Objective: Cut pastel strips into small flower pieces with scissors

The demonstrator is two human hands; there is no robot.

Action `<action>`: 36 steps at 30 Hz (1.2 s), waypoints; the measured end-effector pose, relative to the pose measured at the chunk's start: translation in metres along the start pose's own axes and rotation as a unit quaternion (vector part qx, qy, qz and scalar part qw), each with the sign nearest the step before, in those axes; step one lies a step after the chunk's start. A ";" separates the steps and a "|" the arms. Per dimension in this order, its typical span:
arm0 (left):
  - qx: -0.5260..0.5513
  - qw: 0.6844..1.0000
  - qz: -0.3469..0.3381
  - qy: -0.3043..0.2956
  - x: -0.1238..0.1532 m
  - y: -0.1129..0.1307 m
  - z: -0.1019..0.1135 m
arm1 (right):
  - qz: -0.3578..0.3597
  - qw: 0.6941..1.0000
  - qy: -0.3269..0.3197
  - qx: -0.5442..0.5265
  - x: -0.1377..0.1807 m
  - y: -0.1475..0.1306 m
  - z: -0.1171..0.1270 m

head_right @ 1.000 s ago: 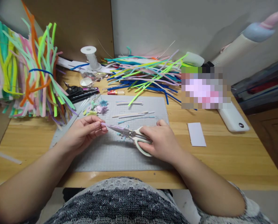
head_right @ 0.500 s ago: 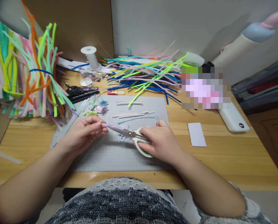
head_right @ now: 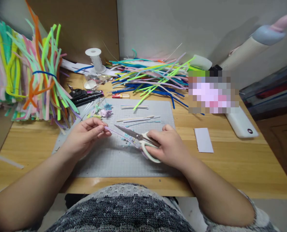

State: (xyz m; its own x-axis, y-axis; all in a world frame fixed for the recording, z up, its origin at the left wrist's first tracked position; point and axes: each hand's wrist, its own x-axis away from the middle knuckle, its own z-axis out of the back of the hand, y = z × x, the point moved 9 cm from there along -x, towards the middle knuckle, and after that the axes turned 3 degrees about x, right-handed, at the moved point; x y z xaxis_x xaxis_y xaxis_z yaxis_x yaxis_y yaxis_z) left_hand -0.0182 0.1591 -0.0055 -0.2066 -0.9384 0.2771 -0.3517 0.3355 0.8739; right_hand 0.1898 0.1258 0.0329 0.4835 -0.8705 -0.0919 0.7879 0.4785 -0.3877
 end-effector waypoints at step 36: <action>-0.054 0.993 -0.104 0.029 0.001 0.026 0.012 | 0.029 0.998 -0.041 0.042 -0.004 -0.003 -0.006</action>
State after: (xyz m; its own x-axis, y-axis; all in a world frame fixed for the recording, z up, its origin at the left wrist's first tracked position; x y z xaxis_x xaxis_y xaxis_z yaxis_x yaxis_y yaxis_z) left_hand -0.0389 0.1676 0.0127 -0.0852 -0.9906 0.1067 -0.2811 0.1266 0.9513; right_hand 0.1831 0.1267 0.0293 0.5567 -0.8299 -0.0356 0.7846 0.5394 -0.3057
